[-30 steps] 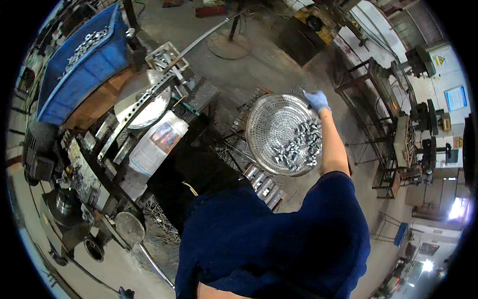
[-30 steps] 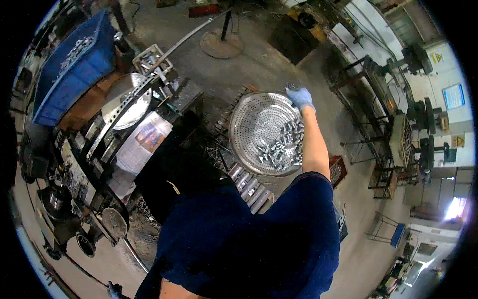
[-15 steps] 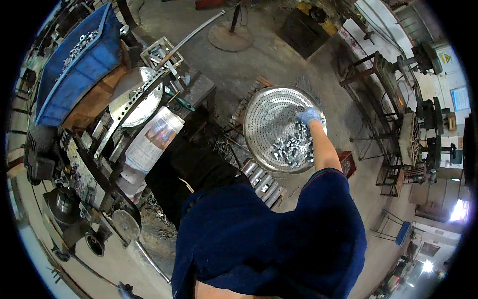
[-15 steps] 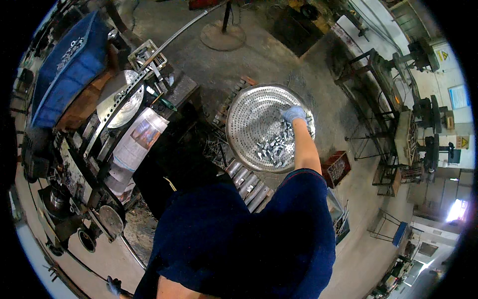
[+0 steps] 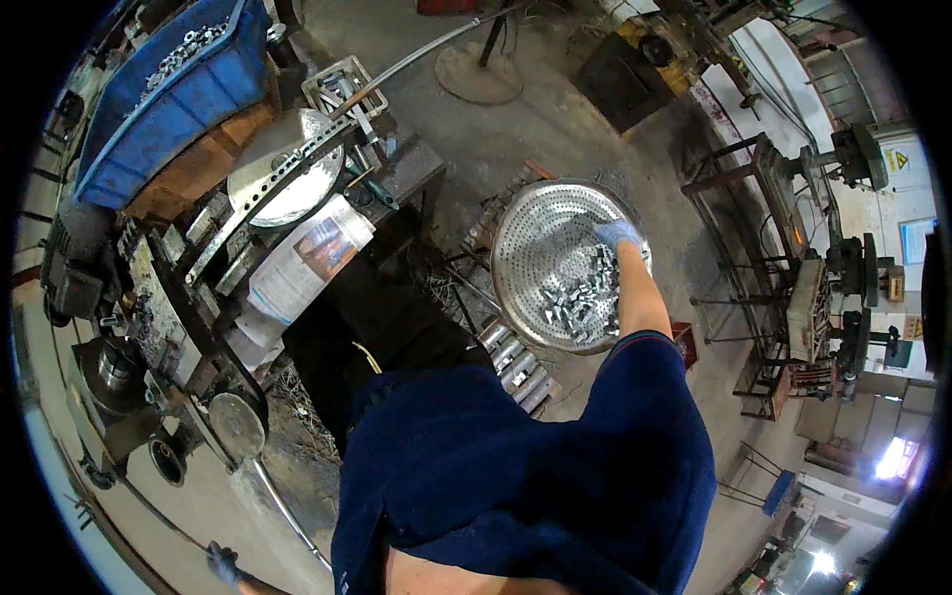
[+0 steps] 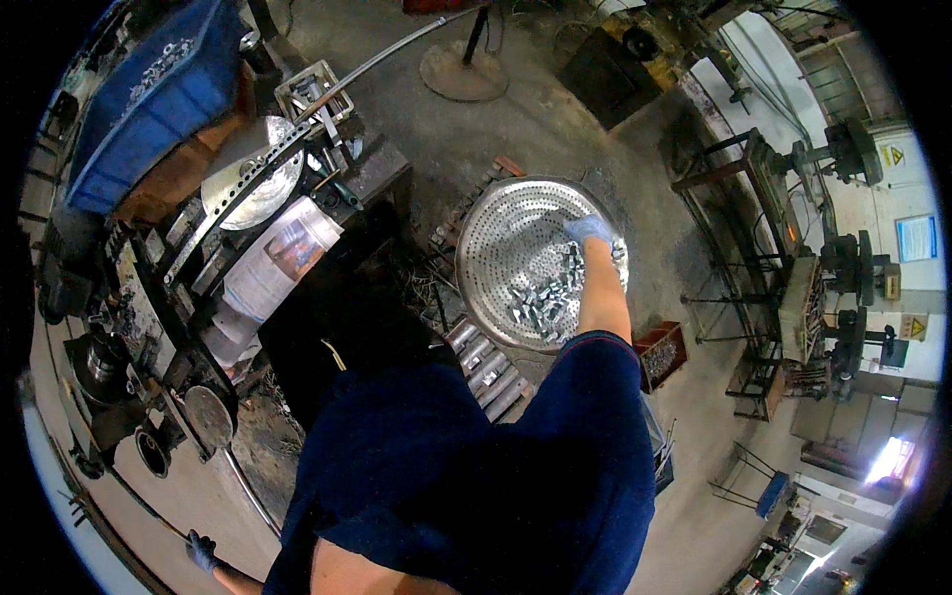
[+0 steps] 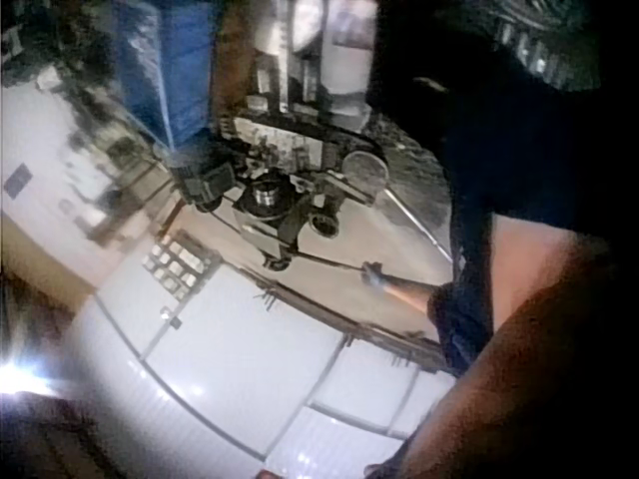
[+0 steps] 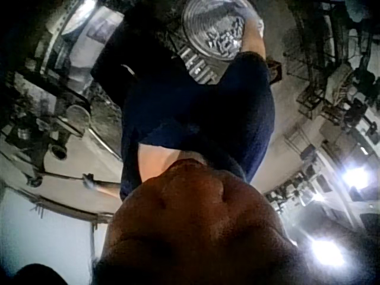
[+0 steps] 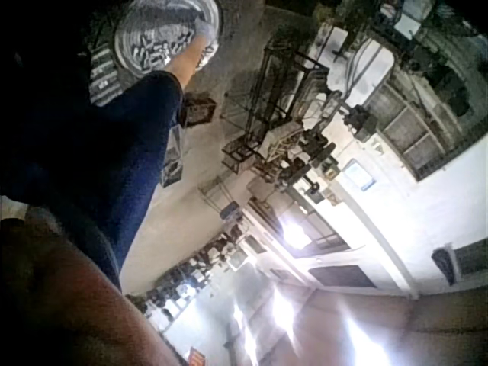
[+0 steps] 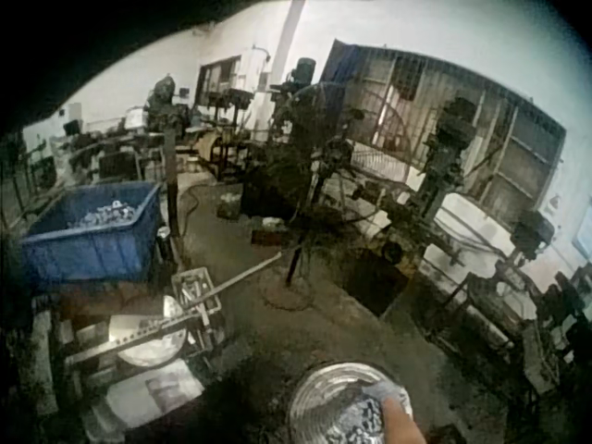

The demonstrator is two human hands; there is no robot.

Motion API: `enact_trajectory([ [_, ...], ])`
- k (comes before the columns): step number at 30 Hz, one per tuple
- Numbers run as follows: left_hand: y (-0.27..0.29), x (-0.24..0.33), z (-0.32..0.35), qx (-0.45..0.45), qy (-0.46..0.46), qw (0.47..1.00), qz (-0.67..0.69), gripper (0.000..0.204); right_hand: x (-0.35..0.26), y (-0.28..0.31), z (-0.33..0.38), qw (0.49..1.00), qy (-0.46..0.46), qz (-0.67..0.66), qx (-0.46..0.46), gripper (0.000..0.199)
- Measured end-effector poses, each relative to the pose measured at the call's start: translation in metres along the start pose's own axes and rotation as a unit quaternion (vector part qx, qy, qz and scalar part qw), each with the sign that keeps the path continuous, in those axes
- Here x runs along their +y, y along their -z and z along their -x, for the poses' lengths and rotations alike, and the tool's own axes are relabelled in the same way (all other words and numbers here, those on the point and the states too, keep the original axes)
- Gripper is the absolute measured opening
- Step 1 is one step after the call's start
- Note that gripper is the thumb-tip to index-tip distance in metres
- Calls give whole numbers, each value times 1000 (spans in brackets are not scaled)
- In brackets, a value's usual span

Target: The person operates a lathe by using levers to control the machine and handling metal parts.

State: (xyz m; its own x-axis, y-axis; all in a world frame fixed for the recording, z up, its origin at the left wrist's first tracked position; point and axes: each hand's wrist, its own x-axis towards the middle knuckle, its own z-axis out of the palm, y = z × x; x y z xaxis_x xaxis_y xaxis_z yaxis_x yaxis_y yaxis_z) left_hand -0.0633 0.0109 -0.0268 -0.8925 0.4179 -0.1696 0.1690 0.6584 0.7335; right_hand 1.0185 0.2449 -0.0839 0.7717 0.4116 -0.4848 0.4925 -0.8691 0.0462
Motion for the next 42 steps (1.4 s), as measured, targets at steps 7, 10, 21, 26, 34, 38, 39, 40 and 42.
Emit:
enact_trajectory([
  [7, 8, 10, -7, -39, -4, 999, -36, 25, 10, -19, -24, 998, 61, 7, 17, 63],
  [10, 12, 16, 4, -40, -33, 998, -45, 18, 6, -20, -39, 992, 51, -111, 35, 64],
  [21, -170, 317, 223, -267, -268, 915, 143, 31, -253, 20, 308, 512, 738, -418, -134, 9],
  [26, -255, 343, 283, -563, -180, 761, 268, 47, -301, 11, 425, 380, 856, -325, -133, 22],
  [34, -215, 341, 270, -445, -307, 837, 87, 39, -315, 5, 463, 350, 921, -137, -102, 23],
  [38, -193, 334, 243, -426, -341, 836, 52, 38, -331, 9, 494, 319, 945, -18, -76, 31],
  [39, -180, 339, 236, -431, -341, 834, 58, 37, -339, 14, 503, 298, 950, -2, -87, 31],
  [40, -167, 340, 231, -432, -338, 834, 63, 36, -349, 12, 508, 284, 957, 30, -55, 35],
  [42, -140, 331, 207, -400, -358, 843, 37, 39, -368, 19, 528, 305, 949, 70, -41, 41],
])
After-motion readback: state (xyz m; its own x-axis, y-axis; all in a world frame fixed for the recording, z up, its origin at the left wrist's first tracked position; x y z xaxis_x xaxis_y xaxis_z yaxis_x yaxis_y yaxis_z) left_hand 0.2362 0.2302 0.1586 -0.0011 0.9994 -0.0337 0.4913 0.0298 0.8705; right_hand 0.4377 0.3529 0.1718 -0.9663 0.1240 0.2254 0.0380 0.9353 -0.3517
